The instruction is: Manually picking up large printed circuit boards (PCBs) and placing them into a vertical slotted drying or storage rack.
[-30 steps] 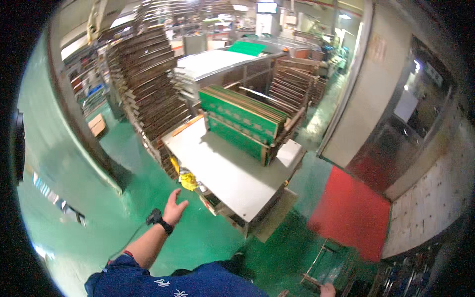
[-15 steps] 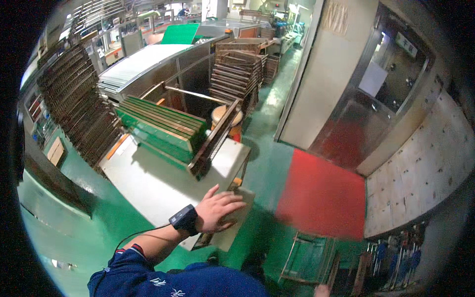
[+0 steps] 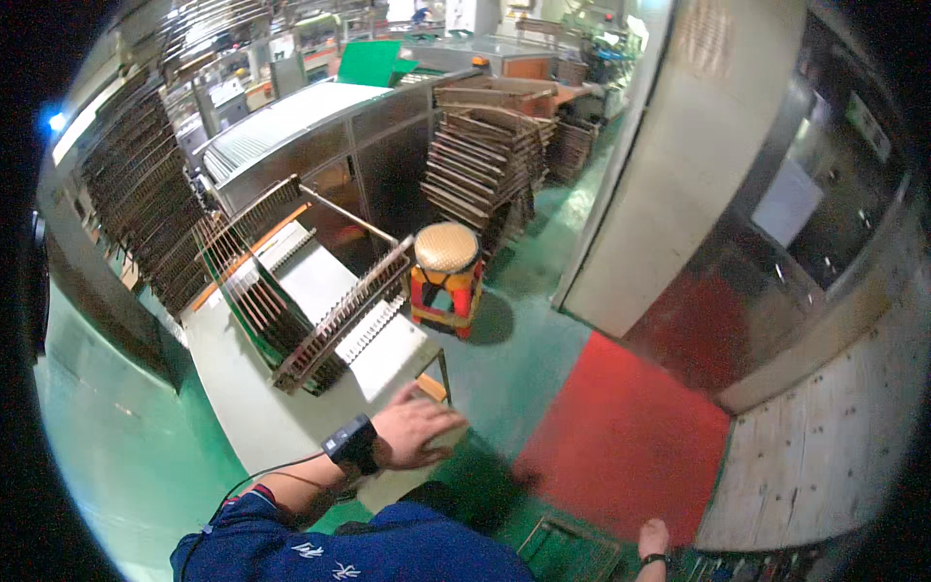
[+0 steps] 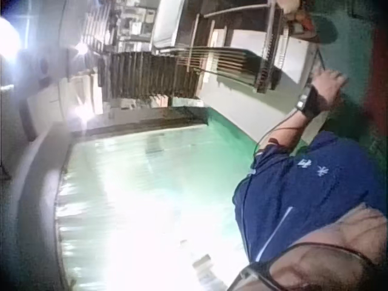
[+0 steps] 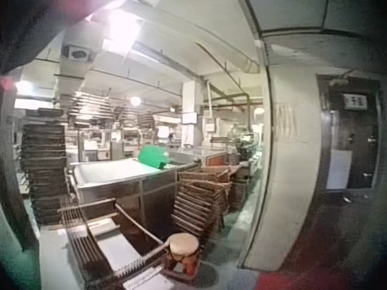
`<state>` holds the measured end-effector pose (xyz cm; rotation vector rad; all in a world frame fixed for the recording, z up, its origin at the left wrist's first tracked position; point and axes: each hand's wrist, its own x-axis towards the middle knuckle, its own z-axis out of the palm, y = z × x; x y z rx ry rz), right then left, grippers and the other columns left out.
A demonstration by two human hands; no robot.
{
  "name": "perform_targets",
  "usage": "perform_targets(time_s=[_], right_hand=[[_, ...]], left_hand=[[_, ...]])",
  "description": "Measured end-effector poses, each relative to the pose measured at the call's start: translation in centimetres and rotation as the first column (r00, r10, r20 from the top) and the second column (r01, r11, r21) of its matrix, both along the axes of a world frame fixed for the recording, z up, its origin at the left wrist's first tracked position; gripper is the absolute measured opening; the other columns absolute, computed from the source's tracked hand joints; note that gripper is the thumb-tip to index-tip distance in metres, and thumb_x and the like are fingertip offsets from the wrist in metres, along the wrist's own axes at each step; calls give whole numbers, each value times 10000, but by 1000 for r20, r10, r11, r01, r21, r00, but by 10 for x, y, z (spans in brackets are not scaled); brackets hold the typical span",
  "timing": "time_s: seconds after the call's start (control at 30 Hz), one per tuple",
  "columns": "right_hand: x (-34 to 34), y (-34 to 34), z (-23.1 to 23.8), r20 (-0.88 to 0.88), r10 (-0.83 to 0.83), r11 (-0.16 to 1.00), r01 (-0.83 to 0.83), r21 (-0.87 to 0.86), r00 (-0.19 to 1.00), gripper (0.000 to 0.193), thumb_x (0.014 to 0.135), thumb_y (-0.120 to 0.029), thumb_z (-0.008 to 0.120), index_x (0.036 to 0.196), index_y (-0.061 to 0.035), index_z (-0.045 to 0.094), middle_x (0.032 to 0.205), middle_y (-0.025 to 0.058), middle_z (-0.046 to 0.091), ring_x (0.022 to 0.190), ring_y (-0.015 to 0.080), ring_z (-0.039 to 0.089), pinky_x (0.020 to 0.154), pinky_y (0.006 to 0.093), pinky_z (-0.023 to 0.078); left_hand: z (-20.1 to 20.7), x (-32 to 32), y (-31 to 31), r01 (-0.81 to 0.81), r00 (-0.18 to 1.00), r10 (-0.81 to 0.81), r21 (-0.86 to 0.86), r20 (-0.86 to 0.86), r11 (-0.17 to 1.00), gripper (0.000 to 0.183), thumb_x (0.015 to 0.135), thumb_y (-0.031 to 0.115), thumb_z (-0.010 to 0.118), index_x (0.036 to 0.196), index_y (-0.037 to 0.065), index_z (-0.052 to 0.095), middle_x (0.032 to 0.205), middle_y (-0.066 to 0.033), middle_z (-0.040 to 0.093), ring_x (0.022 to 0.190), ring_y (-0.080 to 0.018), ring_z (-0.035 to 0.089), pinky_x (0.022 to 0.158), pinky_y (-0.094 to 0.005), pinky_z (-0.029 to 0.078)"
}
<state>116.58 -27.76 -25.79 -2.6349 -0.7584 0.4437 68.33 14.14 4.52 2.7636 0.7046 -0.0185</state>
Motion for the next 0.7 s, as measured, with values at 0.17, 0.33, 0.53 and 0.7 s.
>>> perform_targets(time_s=[0.17, 0.33, 0.53, 0.7], right_hand=[[-18, 222, 115, -168, 231, 957, -193, 218, 958, 336, 881, -210, 595, 1152, -12, 624, 967, 115, 683, 897, 182, 638, 808, 312, 500], [-25, 321, 143, -377, 442, 854, -511, -100, 814, 443, 872, -306, 623, 1232, -49, 591, 1076, 165, 681, 1001, 277, 660, 870, 387, 514], [145, 278, 15, -114, 572, 749, -574, -330, 812, 302, 909, -155, 460, 1100, -12, 644, 1061, 213, 671, 951, 354, 657, 808, 447, 542], [237, 320, 3, -311, 687, 405, -701, -587, 657, 338, 943, -185, 394, 1104, -29, 647, 1093, 227, 653, 999, 364, 635, 807, 463, 542]], left_hand=[[-2, 24, 80, -29, 998, 28, 8, 52, 1000, 576, 863, 437, 625, 1363, 195, 472, 1298, -56, 560, 1221, -229, 525, 1121, -605, 195], [9, 20, 175, -331, 938, 297, 200, 179, 922, 539, 833, 383, 656, 1311, 182, 511, 1366, -99, 493, 1322, -302, 406, 1122, -581, 218], [30, 28, 251, -550, 829, 486, 249, 277, 797, 576, 786, 314, 702, 1309, 156, 519, 1398, -130, 454, 1320, -365, 386, 1102, -537, 282], [16, 22, 267, -749, 619, 708, -17, 340, 662, 592, 819, 348, 682, 1311, 69, 508, 1323, -165, 525, 1205, -372, 514, 1024, -454, 415]])
